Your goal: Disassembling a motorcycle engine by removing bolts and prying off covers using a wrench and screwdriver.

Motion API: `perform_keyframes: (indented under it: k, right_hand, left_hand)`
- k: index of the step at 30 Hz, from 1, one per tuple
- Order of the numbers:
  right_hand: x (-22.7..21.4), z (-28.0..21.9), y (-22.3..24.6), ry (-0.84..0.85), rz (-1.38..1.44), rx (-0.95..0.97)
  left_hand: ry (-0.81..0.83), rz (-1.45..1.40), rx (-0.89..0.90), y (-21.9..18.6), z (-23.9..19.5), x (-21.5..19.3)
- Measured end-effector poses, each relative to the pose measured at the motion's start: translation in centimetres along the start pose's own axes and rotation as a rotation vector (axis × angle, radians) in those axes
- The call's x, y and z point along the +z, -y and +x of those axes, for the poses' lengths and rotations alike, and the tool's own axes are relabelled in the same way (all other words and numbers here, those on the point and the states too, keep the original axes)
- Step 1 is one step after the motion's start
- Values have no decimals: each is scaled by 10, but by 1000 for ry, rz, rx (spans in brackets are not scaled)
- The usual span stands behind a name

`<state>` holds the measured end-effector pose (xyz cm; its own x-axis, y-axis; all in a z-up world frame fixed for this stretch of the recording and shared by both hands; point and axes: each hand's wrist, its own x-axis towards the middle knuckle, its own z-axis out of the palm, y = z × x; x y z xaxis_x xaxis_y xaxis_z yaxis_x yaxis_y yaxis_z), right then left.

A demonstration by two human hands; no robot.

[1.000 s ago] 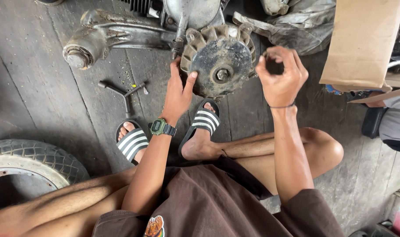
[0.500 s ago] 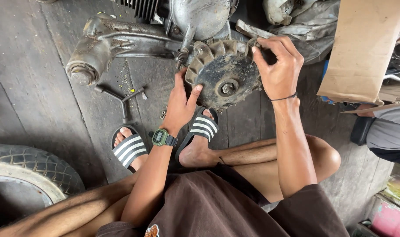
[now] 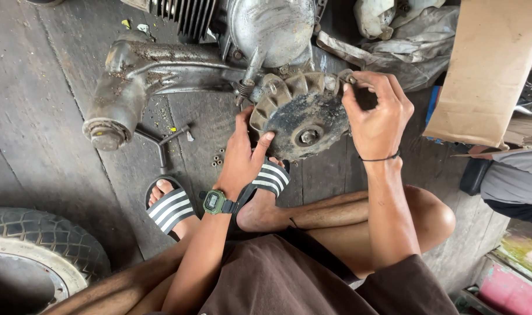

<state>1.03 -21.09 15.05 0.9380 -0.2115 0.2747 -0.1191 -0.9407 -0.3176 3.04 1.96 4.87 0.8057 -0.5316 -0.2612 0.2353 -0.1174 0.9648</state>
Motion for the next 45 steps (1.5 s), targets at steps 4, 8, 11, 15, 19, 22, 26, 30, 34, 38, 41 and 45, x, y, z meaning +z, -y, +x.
perform_keyframes:
  k: [4,8,11,15,19,22,26,30,34,38,41,45]
  right_hand:
    - [-3,0,1,10,51,83]
    - [-7,5,3,52,105,134]
    - [-7,5,4,55,87,129]
    - [-6,6,7,38,93,105]
    - [-4,4,5,8,53,75]
    - [-5,5,2,32,32,88]
    - [-12,6,9,94,68,7]
    - [-11,1,1,118,135,-16]
    - [-23,-11,23,85,-1,-47]
    - [-36,-45,65,-13,93,-131]
    - [-22,-86,117,342,339,88]
    - [90,-161,94,829,389,226]
  left_hand:
    - [12,-4,-23,4,1,0]
    - [20,-5,-25,7,2,1]
    - [13,-12,-13,8,2,1]
    - [15,-6,-4,7,2,0]
    - [5,9,29,2,1,-1]
    - [9,9,18,-9,-3,-4]
    - [-45,74,-12,-10,-10,-1]
    - [-84,67,2,-3,-18,-3]
    - [-88,75,33,20,-28,-14]
    - [-88,279,93,53,-36,-36]
    - [-157,249,30,63,-47,-55]
    - [-355,371,-33,94,-44,-61]
